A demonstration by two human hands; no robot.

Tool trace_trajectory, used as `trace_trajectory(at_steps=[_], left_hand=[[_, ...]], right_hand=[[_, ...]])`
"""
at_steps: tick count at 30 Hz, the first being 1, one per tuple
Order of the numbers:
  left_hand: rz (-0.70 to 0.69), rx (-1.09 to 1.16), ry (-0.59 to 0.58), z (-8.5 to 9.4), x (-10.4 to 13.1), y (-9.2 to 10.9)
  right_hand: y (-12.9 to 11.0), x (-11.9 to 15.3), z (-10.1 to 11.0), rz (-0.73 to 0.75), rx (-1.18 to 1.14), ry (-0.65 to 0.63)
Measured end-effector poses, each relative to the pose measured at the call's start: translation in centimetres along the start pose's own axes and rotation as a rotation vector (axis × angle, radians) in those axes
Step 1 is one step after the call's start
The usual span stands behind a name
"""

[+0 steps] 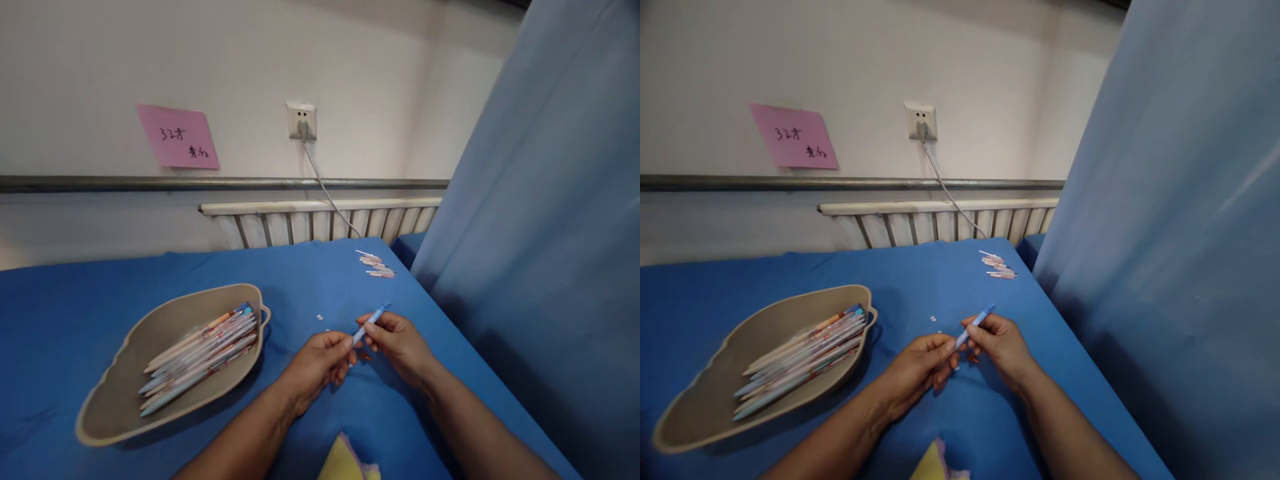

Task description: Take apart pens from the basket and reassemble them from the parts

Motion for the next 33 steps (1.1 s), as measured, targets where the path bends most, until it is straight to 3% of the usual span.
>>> trace_trajectory(at_steps=[5,11,16,22,28,33], left_hand=[[0.059,0.129,-0.093,-0.6,0.6,0.0],[-0.021,0.134,-0.015,-0.8,0.6,-0.7],[0.171,0.134,-0.160,-1.2,0.5,-1.1],[0.019,0.151,-0.012,-0.6,0.5,-0.8],[0.177,0.216,-0.215,-1.1,0.6,-0.9],[0.045,0.175,-0.044,-0.7,0.4,-1.2]], right_hand=[[0.1,0.0,-0.4,0.065,0.168,0.011],[0.3,0.3,-1.1,0.131,0.260,0.017],[-0.1,0.2,-0.5,0.136,0.231,0.067],[0.3,0.3,-1.1,0.122,0.201,0.030],[0.0,0.4,-1.3,0.138,0.211,0.047],[0.2,0.3,-1.3,0.132,0.199,0.037]])
Point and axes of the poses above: each hand's wrist, its own x-axis away from the middle knuckle, its own z-axis out of the back of the hand, y = z × x, the point moved 4 cm from there along -x, towards the middle knuckle, and after that the axes turned 6 degrees about -x, right-handed, at the moved point
